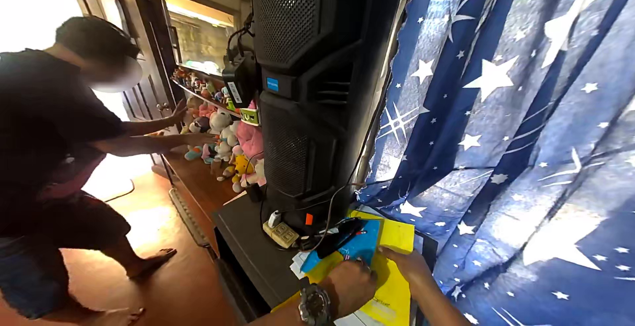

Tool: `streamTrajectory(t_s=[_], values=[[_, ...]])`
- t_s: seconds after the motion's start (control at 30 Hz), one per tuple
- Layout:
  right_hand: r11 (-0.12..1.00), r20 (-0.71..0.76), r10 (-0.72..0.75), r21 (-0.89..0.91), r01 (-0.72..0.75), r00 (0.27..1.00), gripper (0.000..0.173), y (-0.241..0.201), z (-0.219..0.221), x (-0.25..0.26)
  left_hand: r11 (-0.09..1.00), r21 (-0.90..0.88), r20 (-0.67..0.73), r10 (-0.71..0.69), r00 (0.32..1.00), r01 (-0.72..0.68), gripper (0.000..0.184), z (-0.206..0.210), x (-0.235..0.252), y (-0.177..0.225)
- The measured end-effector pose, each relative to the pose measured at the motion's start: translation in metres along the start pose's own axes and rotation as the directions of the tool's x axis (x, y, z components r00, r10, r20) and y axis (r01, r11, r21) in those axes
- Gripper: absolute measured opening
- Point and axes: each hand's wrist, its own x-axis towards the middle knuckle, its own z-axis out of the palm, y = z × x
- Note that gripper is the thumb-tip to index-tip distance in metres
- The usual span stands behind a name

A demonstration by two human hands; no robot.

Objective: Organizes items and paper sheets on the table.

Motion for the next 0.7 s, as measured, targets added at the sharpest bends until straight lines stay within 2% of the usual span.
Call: streamTrajectory(t_s=[0.1,0.23,0.4,0.53,0.7], values=[[1.000,-0.004,0.006,0.030,-0.006,1.000,0.075,0.002,0.001,0.000,0.997,-0.005,0.055,0.083,0.995,-0.083,0.034,-0.004,-0.004,-0.012],[0.998,-0.023,-0.004,0.069,0.006,1.000,0.078,0.005,0.001,-0.002,0.986,0.031,0.008,0.162,0.987,-0.162,0.037,0.001,-0.017,-0.023],[0.997,-0.070,0.042,0.063,-0.037,0.997,0.075,-0.002,0.008,-0.002,0.982,0.026,0.080,0.183,0.980,-0.185,0.051,-0.004,-0.015,-0.029],[0.996,-0.147,0.024,0.089,-0.011,0.989,0.075,0.001,0.025,-0.015,0.978,0.072,0.132,0.184,0.974,-0.195,0.059,-0.007,-0.011,-0.034],[0.997,-0.124,0.023,0.080,-0.013,0.992,0.068,0.001,0.022,-0.012,0.981,0.075,0.124,0.166,0.978,-0.176,0.068,-0.005,-0.011,-0.034]])
